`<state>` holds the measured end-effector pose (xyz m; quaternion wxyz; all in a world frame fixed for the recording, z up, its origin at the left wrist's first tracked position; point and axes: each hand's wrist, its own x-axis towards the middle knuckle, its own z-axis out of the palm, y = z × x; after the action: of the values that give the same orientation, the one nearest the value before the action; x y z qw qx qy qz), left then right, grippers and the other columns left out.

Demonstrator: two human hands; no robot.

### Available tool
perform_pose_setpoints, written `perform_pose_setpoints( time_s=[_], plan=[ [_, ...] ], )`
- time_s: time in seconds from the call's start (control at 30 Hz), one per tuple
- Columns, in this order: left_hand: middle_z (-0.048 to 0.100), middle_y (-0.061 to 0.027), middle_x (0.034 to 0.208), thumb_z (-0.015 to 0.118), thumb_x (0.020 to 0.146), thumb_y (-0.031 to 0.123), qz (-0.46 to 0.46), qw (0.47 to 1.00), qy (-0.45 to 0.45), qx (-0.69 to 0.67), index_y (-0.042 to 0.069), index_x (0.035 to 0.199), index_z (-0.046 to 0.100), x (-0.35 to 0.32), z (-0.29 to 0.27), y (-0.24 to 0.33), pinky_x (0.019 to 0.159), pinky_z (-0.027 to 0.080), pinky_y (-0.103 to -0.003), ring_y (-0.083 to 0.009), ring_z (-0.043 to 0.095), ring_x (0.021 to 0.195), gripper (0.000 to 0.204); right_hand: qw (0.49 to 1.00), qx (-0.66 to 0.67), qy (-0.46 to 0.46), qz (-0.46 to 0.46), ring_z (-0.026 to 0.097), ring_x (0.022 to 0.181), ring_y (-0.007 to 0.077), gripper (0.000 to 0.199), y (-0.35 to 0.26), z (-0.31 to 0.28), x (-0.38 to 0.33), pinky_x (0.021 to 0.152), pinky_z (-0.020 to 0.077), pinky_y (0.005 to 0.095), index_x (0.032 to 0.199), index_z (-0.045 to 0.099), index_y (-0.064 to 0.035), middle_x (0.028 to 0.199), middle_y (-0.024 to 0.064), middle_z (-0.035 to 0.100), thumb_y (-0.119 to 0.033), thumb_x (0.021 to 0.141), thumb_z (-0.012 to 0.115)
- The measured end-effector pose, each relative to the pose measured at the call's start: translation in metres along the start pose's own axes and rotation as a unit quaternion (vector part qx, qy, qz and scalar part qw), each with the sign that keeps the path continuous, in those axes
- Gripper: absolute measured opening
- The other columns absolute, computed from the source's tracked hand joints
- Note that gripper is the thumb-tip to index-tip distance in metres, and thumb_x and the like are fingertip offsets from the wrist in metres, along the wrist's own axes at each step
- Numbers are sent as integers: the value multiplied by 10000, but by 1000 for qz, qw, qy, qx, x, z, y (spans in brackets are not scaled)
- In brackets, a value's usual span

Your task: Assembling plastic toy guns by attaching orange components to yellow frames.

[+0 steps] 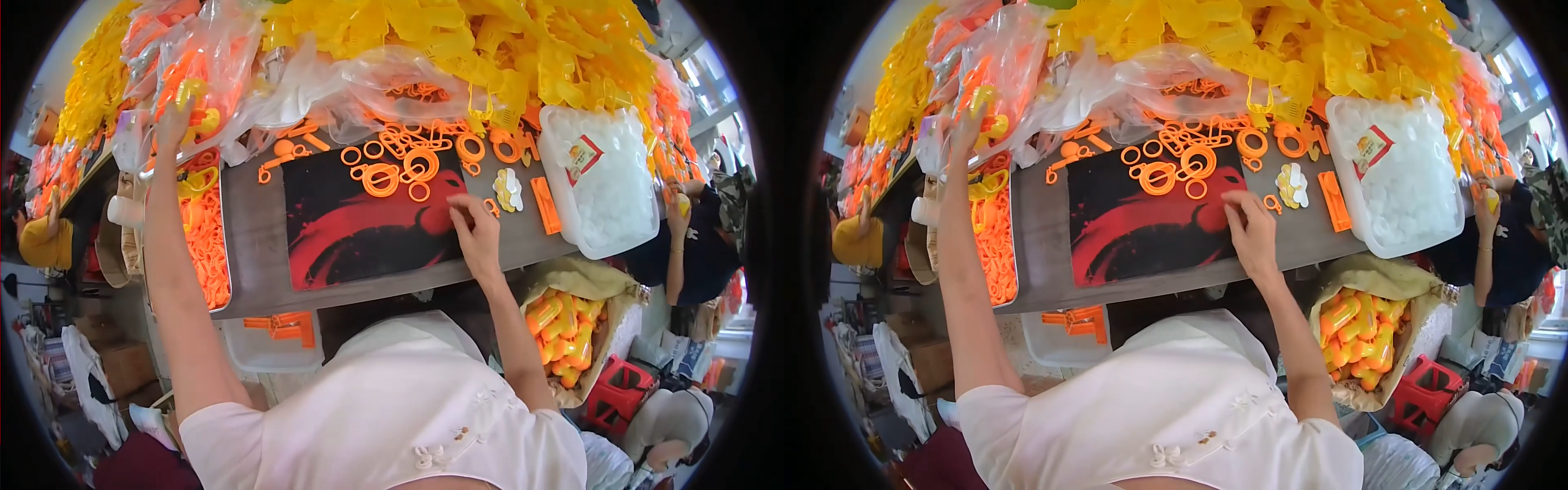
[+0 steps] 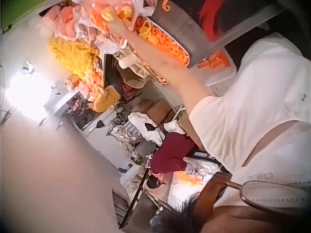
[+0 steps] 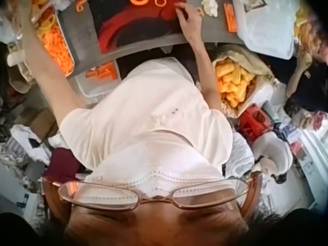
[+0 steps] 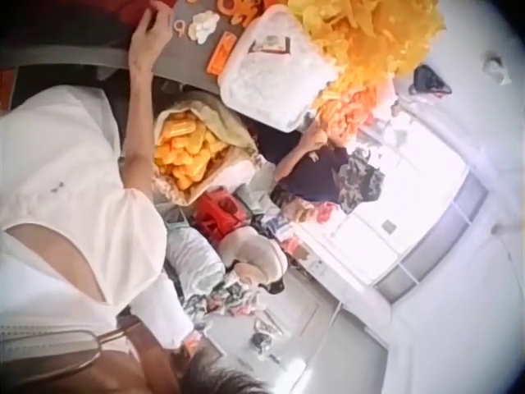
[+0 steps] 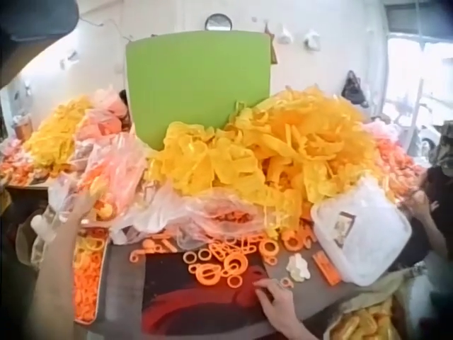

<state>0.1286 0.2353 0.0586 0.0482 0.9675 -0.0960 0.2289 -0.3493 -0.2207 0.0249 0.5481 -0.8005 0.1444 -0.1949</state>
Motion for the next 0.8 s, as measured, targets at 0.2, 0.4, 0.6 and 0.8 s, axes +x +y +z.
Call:
perform_pose_setpoints(
  time_s=[0.2,0.4,0.6,0.8],
  plan=[
    [592,-154,1204,606,928,284,-135,854,46,-501,51,1319,476,-67,-128,67,907,498,-442,-275,623,1059,474,886,-374,9,-272,481,1162,298,251,-2,1,63,944,392,432,1039,626,-66,1178,82,575,-32,794,666],
    [545,-122,1284,655,897,226,-206,590,-63,-778,28,1371,405,-195,-199,81,1018,447,-427,-257,564,1170,571,908,-285,-61,-300,526,1113,250,182,13,-12,99,919,404,390,1014,597,-66,1135,76,604,-123,853,657],
    [554,-136,1269,697,853,142,-149,624,-178,-746,6,1345,411,-275,-185,166,968,481,-390,-252,595,1121,585,940,182,-186,219,583,855,63,248,-4,-39,107,775,459,224,1063,605,-79,915,-29,613,-305,985,539],
    [632,-85,1111,803,745,149,-2,729,-278,-626,4,1209,522,-278,-196,253,924,488,-334,-200,627,1010,561,945,69,-215,235,589,802,74,263,-37,-44,61,753,476,252,993,662,-69,950,-9,644,-305,979,547]
  ],
)
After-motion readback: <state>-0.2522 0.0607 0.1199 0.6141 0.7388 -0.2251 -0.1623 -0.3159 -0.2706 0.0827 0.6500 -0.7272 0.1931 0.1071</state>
